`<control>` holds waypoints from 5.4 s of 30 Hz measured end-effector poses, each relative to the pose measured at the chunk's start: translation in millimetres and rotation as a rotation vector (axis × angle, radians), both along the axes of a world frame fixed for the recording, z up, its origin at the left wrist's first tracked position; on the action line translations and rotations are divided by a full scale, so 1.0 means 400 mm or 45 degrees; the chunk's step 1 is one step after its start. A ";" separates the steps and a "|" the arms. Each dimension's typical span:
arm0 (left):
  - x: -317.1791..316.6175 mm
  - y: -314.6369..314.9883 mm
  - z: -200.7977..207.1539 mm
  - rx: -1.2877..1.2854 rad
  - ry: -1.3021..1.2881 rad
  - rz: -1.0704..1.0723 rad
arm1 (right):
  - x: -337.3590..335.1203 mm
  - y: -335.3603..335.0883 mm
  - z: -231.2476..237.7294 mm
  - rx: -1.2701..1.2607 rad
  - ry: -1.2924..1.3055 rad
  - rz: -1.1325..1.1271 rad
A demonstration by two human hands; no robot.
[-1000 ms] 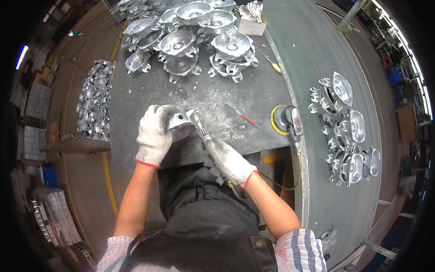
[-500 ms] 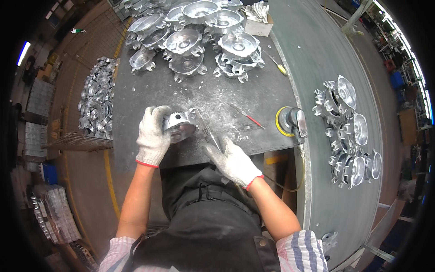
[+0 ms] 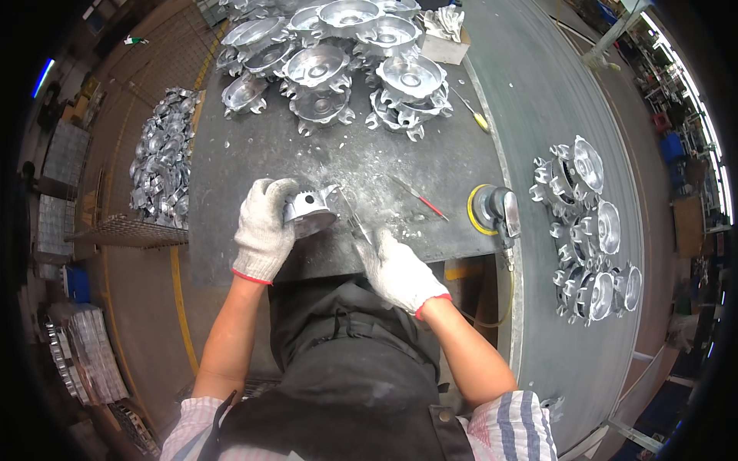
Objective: The recorder marks metal part castings with a pen, uses an orbital sander to smooth surfaces, and uses a pneumatic scraper to deburr edges.
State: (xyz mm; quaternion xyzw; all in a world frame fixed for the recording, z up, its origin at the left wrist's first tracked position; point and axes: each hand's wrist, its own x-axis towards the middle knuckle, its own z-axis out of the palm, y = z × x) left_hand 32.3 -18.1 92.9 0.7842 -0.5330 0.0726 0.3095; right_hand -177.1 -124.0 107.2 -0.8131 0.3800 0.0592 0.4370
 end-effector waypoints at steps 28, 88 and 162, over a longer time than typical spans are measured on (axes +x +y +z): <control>0.082 0.110 -0.146 -0.401 2.090 0.104 | -0.070 0.001 0.003 0.966 -0.463 -0.412; 0.149 0.098 -0.137 -0.189 0.566 -0.247 | 0.040 0.072 0.029 0.134 -0.122 -0.046; 0.137 -0.071 0.025 0.592 0.498 -0.639 | -0.034 0.058 -0.017 -0.043 -0.238 0.067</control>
